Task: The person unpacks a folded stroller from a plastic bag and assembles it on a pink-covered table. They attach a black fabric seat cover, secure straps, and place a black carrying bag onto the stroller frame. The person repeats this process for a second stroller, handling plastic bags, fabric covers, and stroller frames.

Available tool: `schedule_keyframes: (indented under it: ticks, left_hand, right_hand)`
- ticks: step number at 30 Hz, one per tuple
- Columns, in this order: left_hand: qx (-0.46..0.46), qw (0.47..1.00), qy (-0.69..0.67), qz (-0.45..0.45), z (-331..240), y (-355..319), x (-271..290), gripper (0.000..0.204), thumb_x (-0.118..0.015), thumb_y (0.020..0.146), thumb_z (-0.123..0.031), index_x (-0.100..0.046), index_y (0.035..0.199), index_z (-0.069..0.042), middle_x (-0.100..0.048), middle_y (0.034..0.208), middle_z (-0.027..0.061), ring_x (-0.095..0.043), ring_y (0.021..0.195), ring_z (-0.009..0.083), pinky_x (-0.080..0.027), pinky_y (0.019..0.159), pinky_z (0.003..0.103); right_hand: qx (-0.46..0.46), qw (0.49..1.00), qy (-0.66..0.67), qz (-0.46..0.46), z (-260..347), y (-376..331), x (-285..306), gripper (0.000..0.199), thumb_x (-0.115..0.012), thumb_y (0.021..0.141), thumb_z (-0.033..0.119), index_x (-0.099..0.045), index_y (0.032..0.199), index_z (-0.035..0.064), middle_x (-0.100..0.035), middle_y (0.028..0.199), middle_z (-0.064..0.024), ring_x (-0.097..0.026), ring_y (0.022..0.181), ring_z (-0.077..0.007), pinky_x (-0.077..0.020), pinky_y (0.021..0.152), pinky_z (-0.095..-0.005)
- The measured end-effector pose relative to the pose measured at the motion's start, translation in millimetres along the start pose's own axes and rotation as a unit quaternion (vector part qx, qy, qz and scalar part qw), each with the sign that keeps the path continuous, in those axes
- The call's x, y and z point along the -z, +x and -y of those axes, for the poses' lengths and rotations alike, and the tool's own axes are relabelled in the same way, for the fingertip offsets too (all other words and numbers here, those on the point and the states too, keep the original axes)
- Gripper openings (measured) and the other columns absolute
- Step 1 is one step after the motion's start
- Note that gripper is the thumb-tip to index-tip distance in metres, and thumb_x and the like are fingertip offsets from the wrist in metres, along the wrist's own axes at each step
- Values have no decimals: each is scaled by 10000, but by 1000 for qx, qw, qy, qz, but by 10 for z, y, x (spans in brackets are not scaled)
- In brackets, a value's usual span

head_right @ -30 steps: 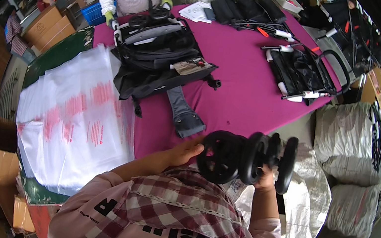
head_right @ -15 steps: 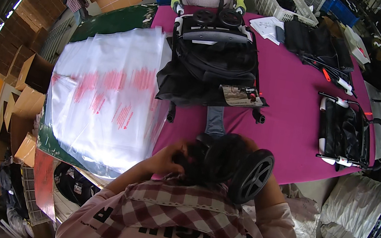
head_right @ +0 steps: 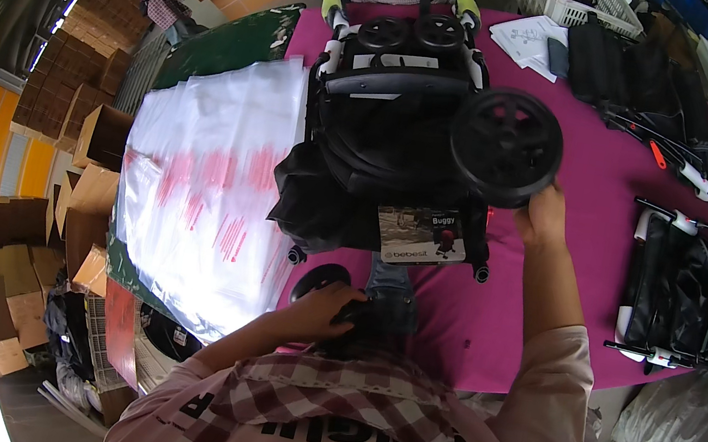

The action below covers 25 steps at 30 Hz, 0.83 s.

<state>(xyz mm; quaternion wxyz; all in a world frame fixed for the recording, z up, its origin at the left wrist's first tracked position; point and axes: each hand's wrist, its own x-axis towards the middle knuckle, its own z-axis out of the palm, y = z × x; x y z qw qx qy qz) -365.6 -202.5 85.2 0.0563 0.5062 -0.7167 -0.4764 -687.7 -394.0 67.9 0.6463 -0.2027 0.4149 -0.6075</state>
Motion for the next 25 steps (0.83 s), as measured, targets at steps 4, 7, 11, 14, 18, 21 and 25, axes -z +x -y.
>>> schedule_keyframes:
  ticks: [4, 7, 11, 14, 18, 21, 25]
  left_hand:
    - [-23, 979, -203, -23, -378, -121, 1001, 391, -666, 797, 27, -545, 1166, -12, -613, 1129, 125, -594, 1065, 203, -467, 914, 304]
    - [-132, 895, -378, -198, -291, 166, 1372, 276, -582, 906, -13, -517, 1175, -12, -615, 1107, 87, -589, 1005, 146, -474, 868, 261]
    - [-144, 733, -561, -357, -63, 1211, 1667, 268, -503, 979, -131, -470, 1230, -44, -600, 1022, 64, -590, 917, 137, -506, 810, 267]
    - [67, 744, -547, -379, 643, 1901, 1522, 655, -668, 891, -320, -307, 1375, -67, -497, 1266, 126, -529, 1114, 235, -495, 866, 370]
    - [66, 805, -402, -431, 761, 2214, 1437, 696, -743, 822, -257, -346, 1362, -70, -467, 1281, 177, -495, 1159, 287, -454, 933, 380]
    - [-10, 879, -169, -446, 736, 2241, 1414, 707, -762, 778, -188, -357, 1349, -88, -450, 1288, 209, -484, 1180, 346, -418, 979, 390]
    - [92, 881, -84, -456, 439, 2396, 1396, 705, -748, 767, -133, -346, 1346, -120, -423, 1296, 219, -485, 1171, 377, -402, 1001, 413]
  right_hand:
    - [144, 989, -17, 33, 230, 462, -359, 324, -563, 767, -59, -578, 1078, 29, -612, 892, -63, -592, 762, -175, -489, 695, -300]
    - [235, 961, -146, -31, 22, 710, -748, 283, -592, 758, -45, -574, 1030, 29, -575, 821, -27, -536, 737, -97, -435, 679, -244]
    - [290, 868, -403, 5, -372, 900, -808, 348, -613, 740, -33, -578, 1081, 28, -599, 952, -92, -592, 870, -194, -464, 780, -298]
    - [372, 699, -603, 90, -697, 949, -658, 430, -621, 714, -28, -567, 1128, 76, -522, 1273, -120, -508, 1156, -359, -436, 949, -431]
    - [448, 529, -709, 128, -762, 964, -425, 354, -595, 719, -16, -593, 1038, 135, -487, 1344, -67, -433, 1271, -315, -352, 1021, -486]
    - [471, 471, -730, 154, -763, 989, -429, 352, -597, 713, -5, -591, 1029, 153, -458, 1375, -60, -369, 1328, -306, -292, 1065, -504]
    - [430, 449, -764, 171, -822, 1071, -455, 340, -612, 712, 17, -590, 1024, 150, -396, 1435, -68, -329, 1354, -306, -260, 1088, -511]
